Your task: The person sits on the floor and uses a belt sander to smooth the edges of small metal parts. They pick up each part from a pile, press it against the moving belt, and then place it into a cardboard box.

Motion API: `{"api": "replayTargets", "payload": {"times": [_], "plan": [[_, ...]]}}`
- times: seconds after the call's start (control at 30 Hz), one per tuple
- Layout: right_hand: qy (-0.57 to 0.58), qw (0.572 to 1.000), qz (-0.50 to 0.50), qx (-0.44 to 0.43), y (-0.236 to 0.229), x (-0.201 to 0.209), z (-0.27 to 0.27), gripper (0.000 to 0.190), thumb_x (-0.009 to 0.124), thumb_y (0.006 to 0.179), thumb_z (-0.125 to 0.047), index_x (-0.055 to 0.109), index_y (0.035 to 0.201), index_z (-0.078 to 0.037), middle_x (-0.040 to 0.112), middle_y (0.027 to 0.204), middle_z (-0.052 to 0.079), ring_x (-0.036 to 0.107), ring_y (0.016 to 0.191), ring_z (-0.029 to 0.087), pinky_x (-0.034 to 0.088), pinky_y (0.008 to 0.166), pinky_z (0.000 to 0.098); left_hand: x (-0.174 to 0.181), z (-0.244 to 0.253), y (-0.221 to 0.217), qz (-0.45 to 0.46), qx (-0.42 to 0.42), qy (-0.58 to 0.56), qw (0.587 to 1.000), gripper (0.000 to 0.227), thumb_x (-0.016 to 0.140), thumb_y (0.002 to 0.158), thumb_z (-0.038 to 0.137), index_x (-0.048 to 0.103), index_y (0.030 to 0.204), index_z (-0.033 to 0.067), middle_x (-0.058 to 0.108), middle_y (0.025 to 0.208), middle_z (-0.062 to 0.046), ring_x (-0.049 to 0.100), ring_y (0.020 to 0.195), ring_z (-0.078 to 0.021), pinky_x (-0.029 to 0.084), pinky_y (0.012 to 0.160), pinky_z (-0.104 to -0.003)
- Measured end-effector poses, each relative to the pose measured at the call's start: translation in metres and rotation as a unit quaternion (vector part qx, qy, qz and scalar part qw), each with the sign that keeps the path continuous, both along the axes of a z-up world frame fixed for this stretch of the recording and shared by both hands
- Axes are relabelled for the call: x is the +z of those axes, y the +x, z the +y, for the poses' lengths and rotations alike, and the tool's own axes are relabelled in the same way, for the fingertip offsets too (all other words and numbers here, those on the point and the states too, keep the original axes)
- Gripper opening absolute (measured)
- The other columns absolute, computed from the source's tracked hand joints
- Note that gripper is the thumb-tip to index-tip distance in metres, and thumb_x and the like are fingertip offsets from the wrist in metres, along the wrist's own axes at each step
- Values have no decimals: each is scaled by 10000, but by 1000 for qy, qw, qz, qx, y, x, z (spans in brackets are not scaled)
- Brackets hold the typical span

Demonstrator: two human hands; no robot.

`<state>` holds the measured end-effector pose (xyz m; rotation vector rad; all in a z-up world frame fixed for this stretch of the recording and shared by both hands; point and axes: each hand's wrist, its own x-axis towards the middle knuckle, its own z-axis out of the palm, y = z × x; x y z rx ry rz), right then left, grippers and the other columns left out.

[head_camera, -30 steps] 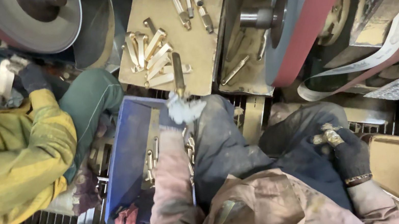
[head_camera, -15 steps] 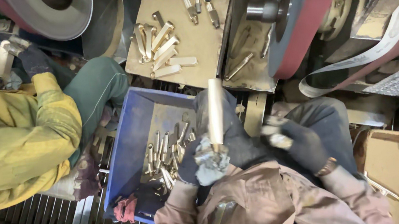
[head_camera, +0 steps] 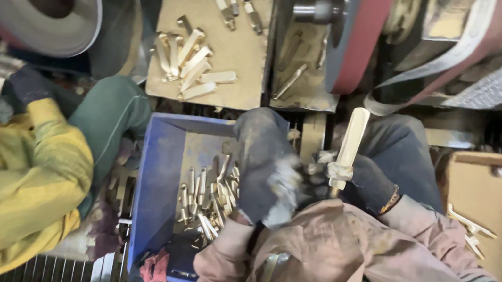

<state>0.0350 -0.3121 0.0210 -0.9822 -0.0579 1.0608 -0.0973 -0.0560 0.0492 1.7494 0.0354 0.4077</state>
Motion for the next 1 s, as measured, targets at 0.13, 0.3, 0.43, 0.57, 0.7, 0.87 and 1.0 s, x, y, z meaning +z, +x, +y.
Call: {"api": "replayTargets", "payload": {"times": [0.13, 0.3, 0.43, 0.57, 0.7, 0.87, 1.0], "plan": [[-24, 999, 45, -15, -2, 33, -8, 488, 695, 875, -123, 584, 1303, 84, 737, 1111, 233, 743, 888, 280, 604, 776, 360, 27, 25, 1, 68, 161, 290, 941, 570, 745, 875, 235, 564, 1357, -8, 635, 1164, -220, 612, 1024, -371, 515, 867, -460], [23, 1000, 15, 5, 3, 51, -9, 473, 714, 904, -151, 589, 1298, 80, 740, 1076, 251, 738, 865, 258, 600, 762, 346, 41, -3, -21, 22, 119, 387, 914, 734, 779, 770, 267, 528, 1389, -37, 615, 1224, -300, 595, 1038, -461, 493, 870, -514], [5, 998, 61, 17, 0, 62, -12, 450, 741, 904, -185, 605, 1248, 70, 741, 988, 230, 707, 700, 226, 575, 620, 324, 43, 8, -16, 165, 92, 344, 920, 655, 747, 842, 205, 543, 1437, 25, 659, 1104, -227, 632, 1007, -422, 510, 897, -488], [-22, 999, 17, 44, 2, 66, -11, 435, 712, 915, -220, 635, 1226, 74, 774, 935, 226, 720, 659, 187, 571, 576, 286, 40, 30, -1, 131, 96, 335, 928, 513, 731, 864, 133, 636, 1359, 37, 692, 1140, -215, 683, 988, -389, 556, 849, -436], [-45, 996, 27, 73, 1, 61, -9, 389, 720, 919, -179, 646, 1204, 74, 755, 921, 206, 729, 686, 200, 576, 589, 302, 17, 18, 28, 33, 37, 95, 994, 403, 684, 966, 76, 644, 1352, -32, 748, 1136, -132, 753, 965, -223, 610, 844, -306], [-65, 987, -83, 119, 4, 57, -2, 364, 707, 965, -159, 683, 1233, 86, 746, 1031, 169, 736, 835, 180, 582, 660, 283, -28, -23, 82, 12, -117, 12, 993, 456, 784, 885, 67, 601, 1276, -79, 730, 1148, -120, 726, 1012, -193, 608, 869, -281], [-23, 986, 25, 166, 14, 68, -2, 455, 689, 969, -233, 590, 1275, 89, 736, 1044, 213, 749, 796, 218, 600, 623, 320, -44, -39, 98, 172, -169, -331, 912, 377, 680, 952, -10, 623, 1321, -63, 707, 1179, -91, 675, 1030, -154, 583, 874, -286]]}}
